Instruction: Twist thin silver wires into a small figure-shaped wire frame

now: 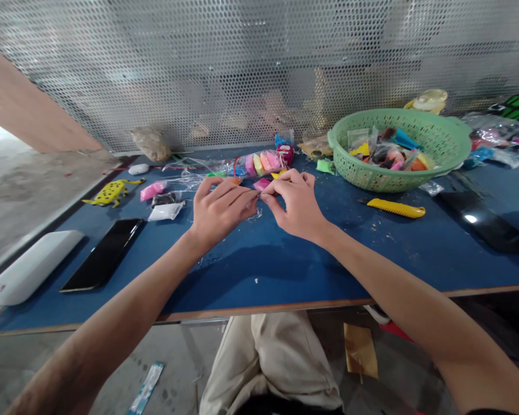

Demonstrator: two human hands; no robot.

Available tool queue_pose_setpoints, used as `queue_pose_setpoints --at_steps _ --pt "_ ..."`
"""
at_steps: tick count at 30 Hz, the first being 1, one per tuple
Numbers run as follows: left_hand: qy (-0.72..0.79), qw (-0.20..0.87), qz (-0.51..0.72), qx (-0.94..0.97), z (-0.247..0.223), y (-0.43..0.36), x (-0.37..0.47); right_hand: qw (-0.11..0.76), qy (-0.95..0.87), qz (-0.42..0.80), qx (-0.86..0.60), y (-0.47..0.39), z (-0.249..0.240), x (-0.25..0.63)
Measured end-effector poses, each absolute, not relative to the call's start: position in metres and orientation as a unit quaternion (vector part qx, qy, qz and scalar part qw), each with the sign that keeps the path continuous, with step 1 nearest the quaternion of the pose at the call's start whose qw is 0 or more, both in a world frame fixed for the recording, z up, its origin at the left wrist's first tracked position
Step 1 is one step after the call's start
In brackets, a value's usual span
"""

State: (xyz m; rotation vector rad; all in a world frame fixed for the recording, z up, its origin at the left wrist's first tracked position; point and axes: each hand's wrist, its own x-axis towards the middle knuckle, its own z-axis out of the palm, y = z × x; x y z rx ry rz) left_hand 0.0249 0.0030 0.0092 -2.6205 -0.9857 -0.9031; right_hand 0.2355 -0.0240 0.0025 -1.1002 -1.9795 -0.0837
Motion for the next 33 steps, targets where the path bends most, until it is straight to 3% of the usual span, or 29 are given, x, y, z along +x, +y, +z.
queue_pose_setpoints --at_steps 6,14,21,33 --pt "-0.338 0.139 -0.304 -0.88 0.013 -0.002 0.03 0.395 -0.804 -0.135 -0.424 -0.022 0.007 0.242" --pt "-0.357 0.104 -0.352 -0.859 0.009 -0.002 0.032 0.394 -0.8 -0.129 -0.434 -0.021 0.008 0.243" --pt "-0.409 -0.027 -0.384 -0.827 0.008 0.001 0.038 0.391 -0.791 -0.104 -0.459 -0.019 0.007 0.242" --pt "-0.448 -0.132 -0.328 -0.821 0.008 0.006 0.033 0.385 -0.793 -0.109 -0.458 -0.016 0.0 0.241"
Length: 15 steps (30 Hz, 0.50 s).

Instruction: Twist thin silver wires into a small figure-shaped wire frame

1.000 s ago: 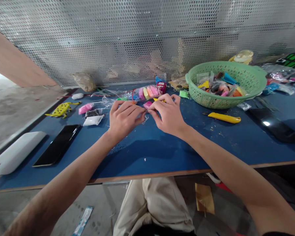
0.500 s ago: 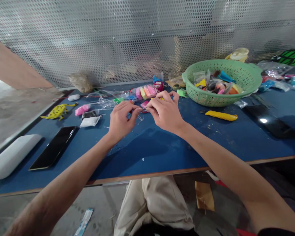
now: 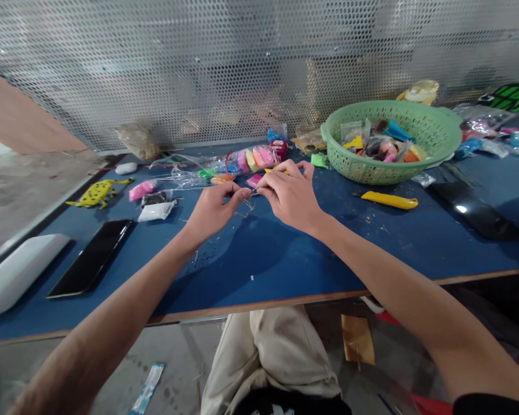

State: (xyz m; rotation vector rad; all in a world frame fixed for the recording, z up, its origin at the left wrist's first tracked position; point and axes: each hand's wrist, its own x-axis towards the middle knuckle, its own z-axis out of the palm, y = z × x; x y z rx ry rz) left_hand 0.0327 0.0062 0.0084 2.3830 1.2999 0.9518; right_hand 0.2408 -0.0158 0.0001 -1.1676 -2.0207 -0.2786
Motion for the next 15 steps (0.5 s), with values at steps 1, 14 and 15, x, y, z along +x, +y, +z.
queue_pose_setpoints --at_steps 1,14,15 --pt "0.444 0.146 0.326 0.822 0.008 0.006 0.032 0.381 -0.797 -0.114 -0.455 -0.015 0.0 0.241" --pt "0.416 0.166 0.323 0.834 0.008 0.004 0.03 0.347 -0.833 -0.2 -0.382 -0.012 -0.005 0.253" --pt "0.411 0.155 0.328 0.836 0.009 0.004 0.03 0.358 -0.828 -0.203 -0.381 -0.012 -0.005 0.252"
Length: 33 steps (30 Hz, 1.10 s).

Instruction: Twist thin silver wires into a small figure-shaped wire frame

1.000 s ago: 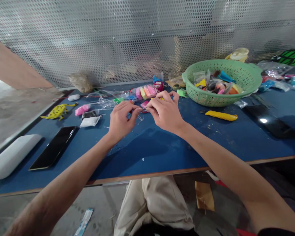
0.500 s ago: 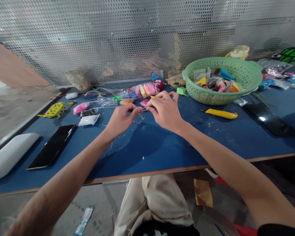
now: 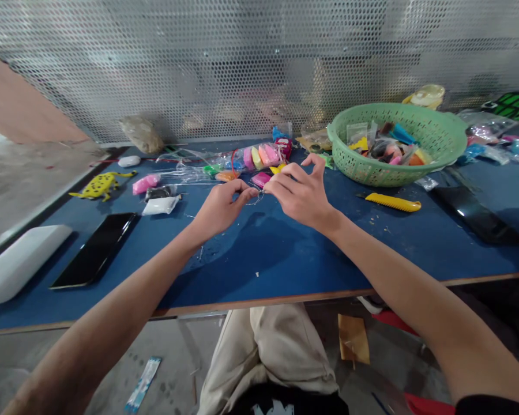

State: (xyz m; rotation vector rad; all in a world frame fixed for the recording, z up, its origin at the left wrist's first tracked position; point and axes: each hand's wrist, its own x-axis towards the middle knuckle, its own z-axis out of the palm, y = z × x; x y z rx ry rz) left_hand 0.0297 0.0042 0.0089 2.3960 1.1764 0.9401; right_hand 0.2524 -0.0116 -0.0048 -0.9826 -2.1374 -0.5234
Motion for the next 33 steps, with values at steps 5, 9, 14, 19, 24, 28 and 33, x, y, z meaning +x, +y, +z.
queue_pose_setpoints --at_steps 5,9,14,19,24,28,33 --pt "0.349 0.087 0.335 0.871 0.011 0.006 0.026 0.445 -0.786 -0.125 -0.41 -0.01 -0.002 0.245" --pt "0.374 0.113 0.359 0.848 0.008 0.005 0.027 0.478 -0.776 0.002 -0.412 -0.01 0.0 0.243" --pt "0.389 0.163 0.393 0.817 0.005 0.001 0.034 0.457 -0.78 0.093 -0.416 -0.008 -0.006 0.241" --pt "0.371 0.253 0.398 0.8 0.005 0.001 0.035 0.482 -0.753 0.146 -0.424 -0.006 -0.009 0.24" --pt "0.361 0.357 0.38 0.773 0.004 0.007 0.032 0.475 -0.756 0.166 -0.419 -0.007 -0.007 0.24" --pt "0.347 0.403 0.368 0.762 0.001 0.009 0.033 0.46 -0.771 0.147 -0.416 -0.008 -0.006 0.239" --pt "0.335 0.437 0.362 0.752 0.001 0.009 0.034 0.453 -0.785 0.087 -0.415 -0.007 -0.006 0.238"
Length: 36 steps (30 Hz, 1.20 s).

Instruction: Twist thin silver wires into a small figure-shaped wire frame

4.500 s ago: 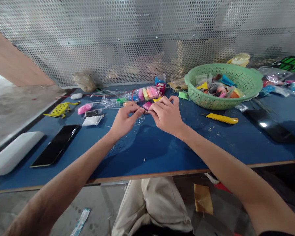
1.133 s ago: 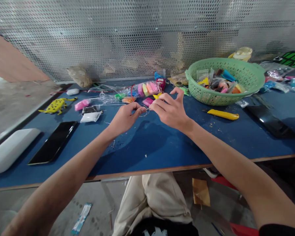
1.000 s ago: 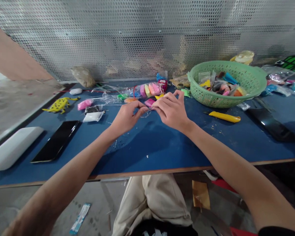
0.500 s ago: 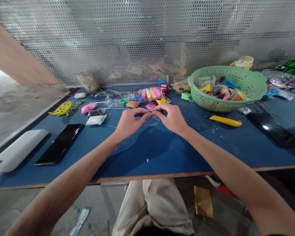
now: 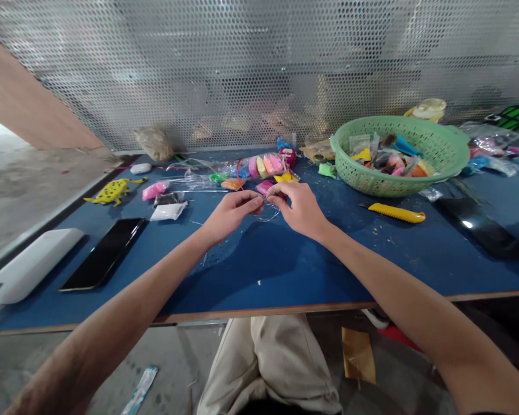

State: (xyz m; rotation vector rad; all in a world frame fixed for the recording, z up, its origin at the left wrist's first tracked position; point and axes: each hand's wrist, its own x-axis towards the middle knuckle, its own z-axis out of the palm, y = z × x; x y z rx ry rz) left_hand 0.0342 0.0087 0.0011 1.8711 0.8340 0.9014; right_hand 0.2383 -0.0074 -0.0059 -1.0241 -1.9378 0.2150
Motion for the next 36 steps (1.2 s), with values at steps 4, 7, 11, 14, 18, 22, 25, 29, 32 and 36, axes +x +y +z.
queue_pose_setpoints --at_steps 4,7,11,14,18,22,25,29,32,36 --pt "0.331 0.42 0.353 0.768 0.0043 0.0082 0.0342 0.446 -0.794 0.057 -0.408 -0.0069 -0.0066 0.2381" --pt "0.324 0.411 0.348 0.778 0.0046 0.0087 0.0342 0.446 -0.794 0.06 -0.408 -0.0061 -0.0072 0.2387" --pt "0.34 0.36 0.338 0.8 0.003 0.0075 0.0351 0.444 -0.795 0.081 -0.406 -0.0048 -0.0085 0.2394" --pt "0.349 0.29 0.35 0.819 0.0019 0.0048 0.0357 0.441 -0.792 0.075 -0.416 -0.0052 -0.0085 0.2395" --pt "0.348 0.25 0.36 0.829 0.0015 0.0029 0.0354 0.426 -0.789 0.036 -0.442 -0.0076 -0.008 0.239" --pt "0.344 0.231 0.357 0.837 0.003 0.0035 0.0351 0.416 -0.793 0.015 -0.445 -0.0083 -0.0086 0.2387" --pt "0.343 0.2 0.344 0.851 0.0041 0.0044 0.0345 0.403 -0.802 -0.012 -0.44 -0.0073 -0.0093 0.2391" --pt "0.349 0.165 0.338 0.858 0.0042 0.0049 0.0341 0.39 -0.809 -0.025 -0.44 -0.0067 -0.0087 0.2401" --pt "0.351 0.165 0.338 0.857 0.0051 0.0045 0.0343 0.382 -0.815 -0.042 -0.434 -0.0078 -0.0069 0.2406" --pt "0.336 0.245 0.328 0.848 0.0075 0.0047 0.0338 0.357 -0.828 -0.065 -0.428 -0.0093 -0.0045 0.2412"
